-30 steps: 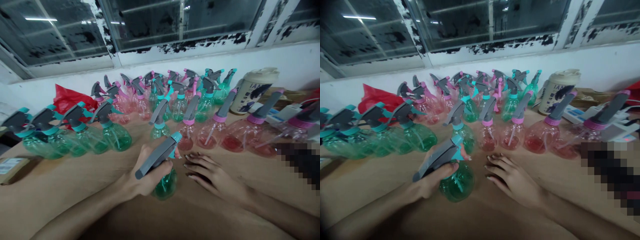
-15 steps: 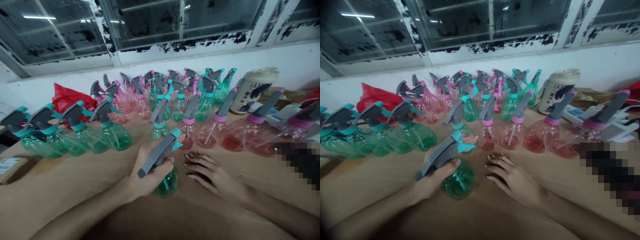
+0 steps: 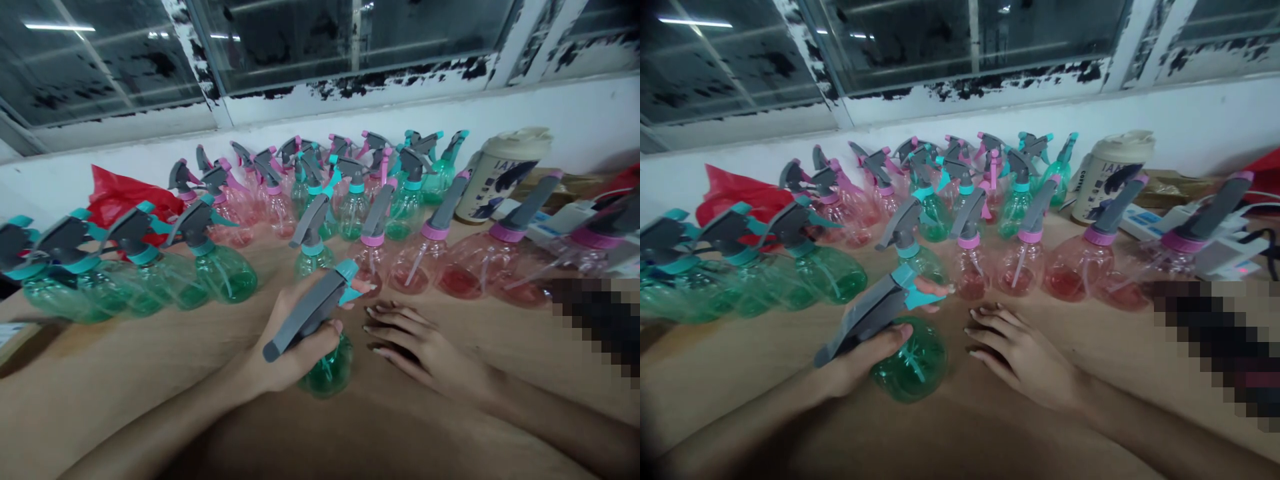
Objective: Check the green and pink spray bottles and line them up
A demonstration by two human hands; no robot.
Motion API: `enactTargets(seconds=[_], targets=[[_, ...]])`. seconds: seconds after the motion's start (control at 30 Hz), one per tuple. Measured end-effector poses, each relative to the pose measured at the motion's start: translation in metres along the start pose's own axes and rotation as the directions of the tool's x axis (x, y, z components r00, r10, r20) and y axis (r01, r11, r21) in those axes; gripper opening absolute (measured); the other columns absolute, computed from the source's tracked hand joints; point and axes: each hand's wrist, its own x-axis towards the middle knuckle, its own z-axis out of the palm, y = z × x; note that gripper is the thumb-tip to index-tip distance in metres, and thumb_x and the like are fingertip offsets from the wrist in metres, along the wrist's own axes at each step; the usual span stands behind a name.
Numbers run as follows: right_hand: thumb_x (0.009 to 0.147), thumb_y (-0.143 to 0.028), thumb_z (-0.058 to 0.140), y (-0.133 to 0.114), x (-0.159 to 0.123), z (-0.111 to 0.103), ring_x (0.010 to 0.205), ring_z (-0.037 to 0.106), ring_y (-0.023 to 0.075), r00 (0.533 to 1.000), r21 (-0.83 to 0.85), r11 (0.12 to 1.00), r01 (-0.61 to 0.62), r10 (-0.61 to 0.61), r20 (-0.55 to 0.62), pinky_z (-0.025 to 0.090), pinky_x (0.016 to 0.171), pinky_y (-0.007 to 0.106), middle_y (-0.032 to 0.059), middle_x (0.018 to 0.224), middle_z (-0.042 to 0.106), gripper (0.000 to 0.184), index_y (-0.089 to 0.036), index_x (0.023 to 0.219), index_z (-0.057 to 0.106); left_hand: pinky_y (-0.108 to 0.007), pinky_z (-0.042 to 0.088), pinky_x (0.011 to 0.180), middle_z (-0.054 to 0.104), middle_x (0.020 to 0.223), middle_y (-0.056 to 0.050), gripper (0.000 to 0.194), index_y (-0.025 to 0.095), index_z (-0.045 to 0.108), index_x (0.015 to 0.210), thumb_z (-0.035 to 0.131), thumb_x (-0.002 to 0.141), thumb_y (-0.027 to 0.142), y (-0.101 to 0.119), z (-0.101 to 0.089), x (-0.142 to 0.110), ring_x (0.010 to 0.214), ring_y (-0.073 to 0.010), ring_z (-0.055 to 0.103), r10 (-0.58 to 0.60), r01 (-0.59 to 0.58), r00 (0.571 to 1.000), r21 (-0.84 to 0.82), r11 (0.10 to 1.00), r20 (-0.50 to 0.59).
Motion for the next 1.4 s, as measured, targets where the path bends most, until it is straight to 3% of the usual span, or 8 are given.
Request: enactTargets(seconds=[0.17,0.23,0.57,0.73,0.93,1.2,1.4], targets=[[0.089,-0.026,0.049,-0.001,0.000,0.000,0.124,0.044,0.0215,1.000,0.005,1.000,-0.011,0.011,-0.011,0.038,0.103,0.046,0.0026,0.125,0.058,0.029,-0.027,0.117,0.057,-0.024,0.043,0.048,0.054,0.058,0.003,0.001,0.023,0.049,0.069,0.048,0.068,0.023,0.005,-0.005,0.000,0.049,-0.0131,0.048,0.016,-0.016,1.000,-0.037,0.999,0.011],[0.089,-0.026,0.048,-0.001,0.000,0.000,0.124,0.043,0.0214,1.000,0.000,1.000,-0.005,0.005,-0.004,0.037,0.103,0.046,0.0023,0.125,0.058,0.030,-0.027,0.118,0.056,-0.024,0.041,0.047,0.051,0.056,0.004,0.005,0.023,0.045,0.064,0.048,0.068,0.023,0.006,-0.005,0.001,0.048,-0.0133,0.047,0.024,-0.024,1.000,-0.030,0.999,0.012],[0.089,-0.027,0.049,0.001,-0.001,0.002,0.123,0.044,0.0209,1.000,-0.011,1.000,-0.010,0.010,0.003,0.039,0.102,0.045,0.0020,0.125,0.057,0.030,-0.028,0.119,0.056,-0.028,0.047,0.060,0.055,0.067,0.002,0.016,0.022,0.057,0.081,0.046,0.071,0.016,0.009,-0.008,0.001,0.058,-0.0149,0.053,0.088,-0.084,0.995,-0.063,0.994,0.054],[0.089,-0.027,0.049,0.001,-0.002,0.002,0.125,0.043,0.0202,1.000,-0.013,1.000,-0.007,0.008,0.019,0.038,0.103,0.044,0.0015,0.126,0.057,0.030,-0.028,0.119,0.055,-0.028,0.046,0.063,0.059,0.072,0.000,0.013,0.022,0.055,0.078,0.045,0.071,0.016,0.007,-0.008,0.000,0.063,-0.0157,0.055,0.088,-0.087,0.996,-0.035,0.996,0.027],[0.090,-0.027,0.048,0.000,-0.002,0.001,0.124,0.043,0.0210,1.000,-0.018,1.000,-0.013,0.014,0.007,0.038,0.103,0.045,0.0025,0.127,0.056,0.030,-0.026,0.119,0.055,-0.027,0.044,0.053,0.055,0.061,0.001,0.007,0.023,0.045,0.062,0.048,0.068,0.021,0.002,0.001,-0.001,0.055,-0.0149,0.051,0.051,-0.048,0.996,0.043,0.998,-0.077],[0.091,-0.028,0.046,-0.002,-0.001,-0.001,0.127,0.039,0.0191,0.998,-0.042,0.999,-0.022,0.024,0.052,0.034,0.106,0.044,0.0021,0.128,0.055,0.030,-0.025,0.120,0.054,-0.029,0.044,0.056,0.054,0.064,0.001,0.006,0.023,0.046,0.064,0.046,0.069,0.018,0.003,0.005,-0.001,0.057,-0.0156,0.050,0.058,-0.050,0.990,0.062,0.997,-0.130],[0.090,-0.027,0.047,0.000,-0.001,0.000,0.126,0.041,0.0195,1.000,-0.025,1.000,-0.015,0.015,0.021,0.036,0.105,0.043,0.0023,0.127,0.055,0.030,-0.025,0.119,0.055,-0.030,0.042,0.056,0.050,0.064,0.001,0.010,0.023,0.044,0.063,0.046,0.070,0.015,0.003,0.005,-0.001,0.057,-0.0155,0.049,0.101,-0.094,0.984,0.056,0.994,-0.144]])
